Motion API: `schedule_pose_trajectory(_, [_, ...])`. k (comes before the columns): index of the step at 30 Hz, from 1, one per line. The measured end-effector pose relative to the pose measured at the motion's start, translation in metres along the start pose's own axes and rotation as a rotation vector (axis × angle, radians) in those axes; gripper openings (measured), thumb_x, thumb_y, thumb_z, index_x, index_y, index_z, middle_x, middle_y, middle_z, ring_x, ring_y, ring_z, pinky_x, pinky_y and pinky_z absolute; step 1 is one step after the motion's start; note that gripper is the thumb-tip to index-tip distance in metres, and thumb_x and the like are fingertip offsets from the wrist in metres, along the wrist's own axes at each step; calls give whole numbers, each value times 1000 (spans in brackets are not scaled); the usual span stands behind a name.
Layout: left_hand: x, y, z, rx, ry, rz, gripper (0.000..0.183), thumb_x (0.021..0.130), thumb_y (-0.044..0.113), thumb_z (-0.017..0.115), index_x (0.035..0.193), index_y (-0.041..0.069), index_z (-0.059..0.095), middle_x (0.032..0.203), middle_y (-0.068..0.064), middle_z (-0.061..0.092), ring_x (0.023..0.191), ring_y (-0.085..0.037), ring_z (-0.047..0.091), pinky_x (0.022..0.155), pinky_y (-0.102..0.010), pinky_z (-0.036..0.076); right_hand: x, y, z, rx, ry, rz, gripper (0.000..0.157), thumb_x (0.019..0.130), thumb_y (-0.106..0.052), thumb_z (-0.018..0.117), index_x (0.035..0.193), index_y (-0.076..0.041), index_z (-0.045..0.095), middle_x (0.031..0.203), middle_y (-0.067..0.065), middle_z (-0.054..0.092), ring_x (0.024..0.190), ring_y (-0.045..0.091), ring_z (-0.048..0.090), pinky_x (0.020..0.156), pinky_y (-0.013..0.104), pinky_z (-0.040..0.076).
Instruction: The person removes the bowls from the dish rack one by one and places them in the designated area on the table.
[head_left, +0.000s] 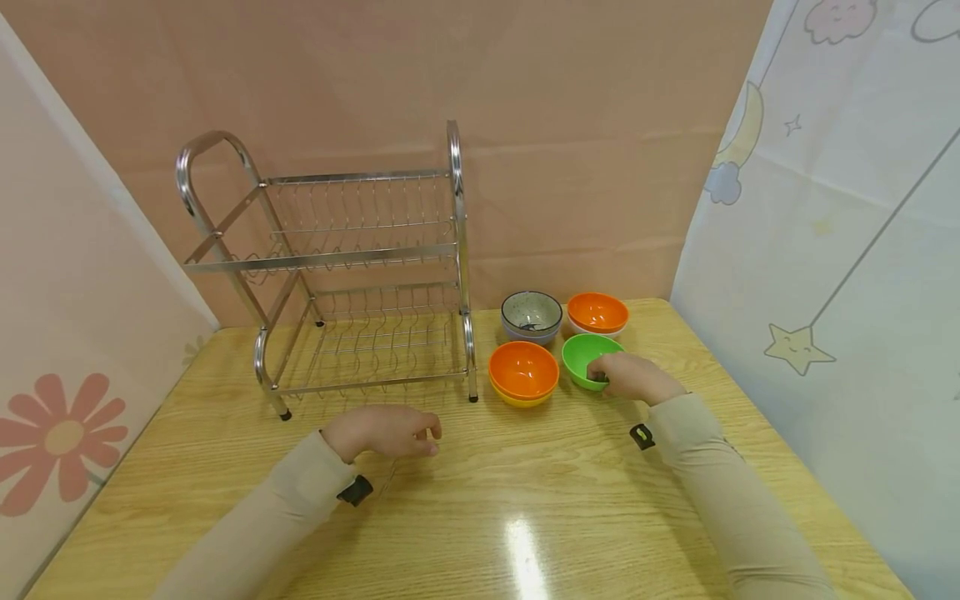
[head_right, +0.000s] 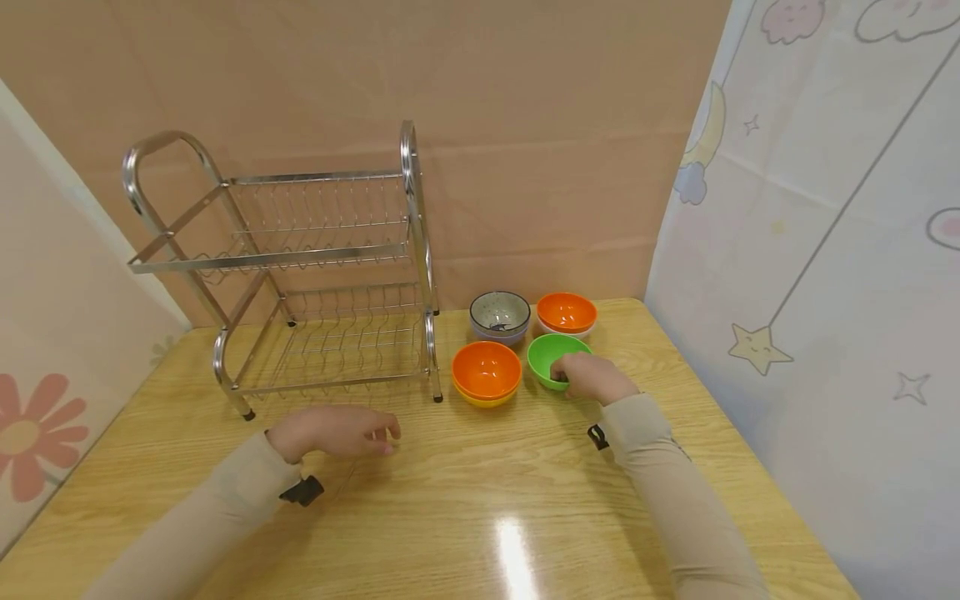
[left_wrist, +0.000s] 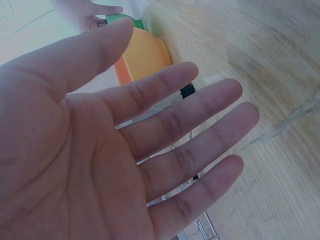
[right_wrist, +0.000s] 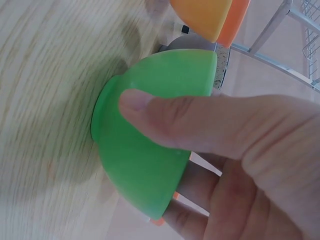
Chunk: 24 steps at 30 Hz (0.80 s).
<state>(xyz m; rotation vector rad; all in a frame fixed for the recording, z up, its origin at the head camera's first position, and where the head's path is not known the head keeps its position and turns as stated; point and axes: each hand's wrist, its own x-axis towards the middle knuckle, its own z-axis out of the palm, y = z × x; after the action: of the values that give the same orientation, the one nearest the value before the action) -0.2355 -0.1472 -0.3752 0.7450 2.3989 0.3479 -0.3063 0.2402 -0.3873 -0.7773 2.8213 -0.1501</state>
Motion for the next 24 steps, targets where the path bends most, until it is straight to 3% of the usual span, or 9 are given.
schedule_pose_trajectory(13, [1, 0, 2, 6, 2, -5, 28, 99, 33, 55, 122, 17, 58, 109, 1, 66, 97, -16, 63, 86, -38, 50, 2, 1, 0, 40, -2, -29, 23, 73, 6, 76, 88, -8, 66, 84, -2, 62, 77, 16, 51, 76, 37, 49])
schedule_pose_trajectory(24, [1, 2, 1, 14, -5, -6, 28, 99, 32, 55, 122, 16, 58, 110, -1, 66, 99, -17, 63, 87, -38, 50, -2, -8, -7, 45, -26, -38, 36, 76, 3, 74, 111, -1, 65, 108, 14, 69, 101, 32, 64, 90, 47, 51])
